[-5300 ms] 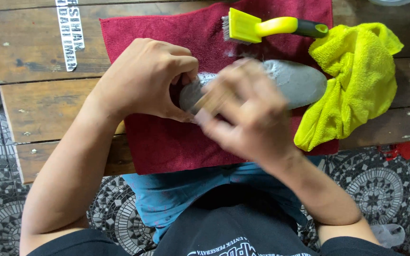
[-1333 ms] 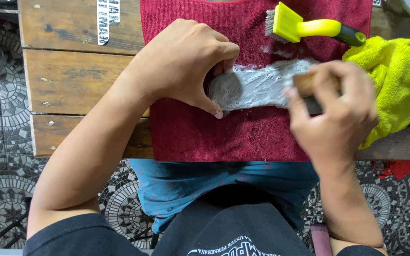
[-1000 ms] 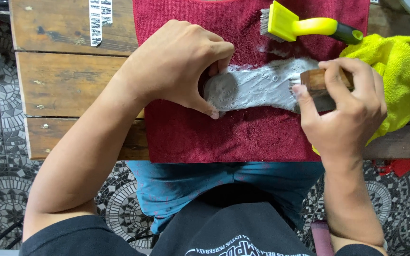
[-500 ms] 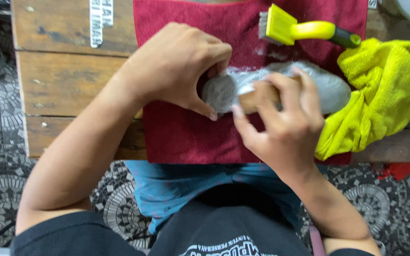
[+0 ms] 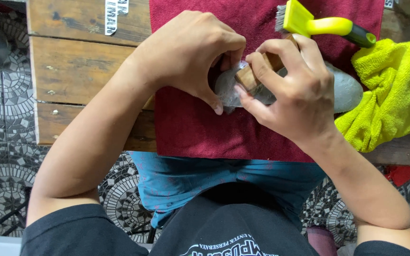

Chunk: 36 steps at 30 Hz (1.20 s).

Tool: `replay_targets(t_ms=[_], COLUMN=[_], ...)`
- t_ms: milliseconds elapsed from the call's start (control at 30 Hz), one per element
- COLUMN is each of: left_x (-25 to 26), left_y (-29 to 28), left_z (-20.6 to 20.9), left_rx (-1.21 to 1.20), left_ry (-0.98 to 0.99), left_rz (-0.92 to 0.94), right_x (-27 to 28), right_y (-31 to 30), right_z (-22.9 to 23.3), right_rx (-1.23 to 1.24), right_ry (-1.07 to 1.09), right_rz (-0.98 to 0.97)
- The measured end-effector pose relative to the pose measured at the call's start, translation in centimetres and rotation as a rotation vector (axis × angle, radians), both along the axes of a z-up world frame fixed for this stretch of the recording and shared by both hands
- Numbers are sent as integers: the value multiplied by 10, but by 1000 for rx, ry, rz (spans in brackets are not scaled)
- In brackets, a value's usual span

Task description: Cleaning a shoe insole by applying foam, scrubbing with a brush, and wiping with a microfiber cloth.

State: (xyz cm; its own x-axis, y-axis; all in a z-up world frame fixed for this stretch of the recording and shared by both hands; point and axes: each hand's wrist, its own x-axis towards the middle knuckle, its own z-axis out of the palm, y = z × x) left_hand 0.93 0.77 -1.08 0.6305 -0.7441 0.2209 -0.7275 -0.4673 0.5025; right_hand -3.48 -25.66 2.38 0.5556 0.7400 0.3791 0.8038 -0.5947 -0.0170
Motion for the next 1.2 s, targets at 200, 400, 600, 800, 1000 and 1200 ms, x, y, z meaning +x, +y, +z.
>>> replay_targets(t_ms=[200,400,600,800,1000,1200], left_x=[11,12,12,6,10,9], left_y=[32,30,29,29,28,28], left_z=[-2,-3,-1,1,-2,1], left_rx=[-30,-80,-82,-6,-74,-51], left_ry=[153,75,193,201,177,63], left_rz=[44,21,10,101,15,47], right_x=[-1,-12,2,11,-4,-26], right_y=[29,36,44,33,41,24], right_z=[10,7,8,0,13,4], right_rx=[67,19,133,163,180,102], right_ry=[1,41,15,113,115,112], right_rz=[337,412,406,256,422,349])
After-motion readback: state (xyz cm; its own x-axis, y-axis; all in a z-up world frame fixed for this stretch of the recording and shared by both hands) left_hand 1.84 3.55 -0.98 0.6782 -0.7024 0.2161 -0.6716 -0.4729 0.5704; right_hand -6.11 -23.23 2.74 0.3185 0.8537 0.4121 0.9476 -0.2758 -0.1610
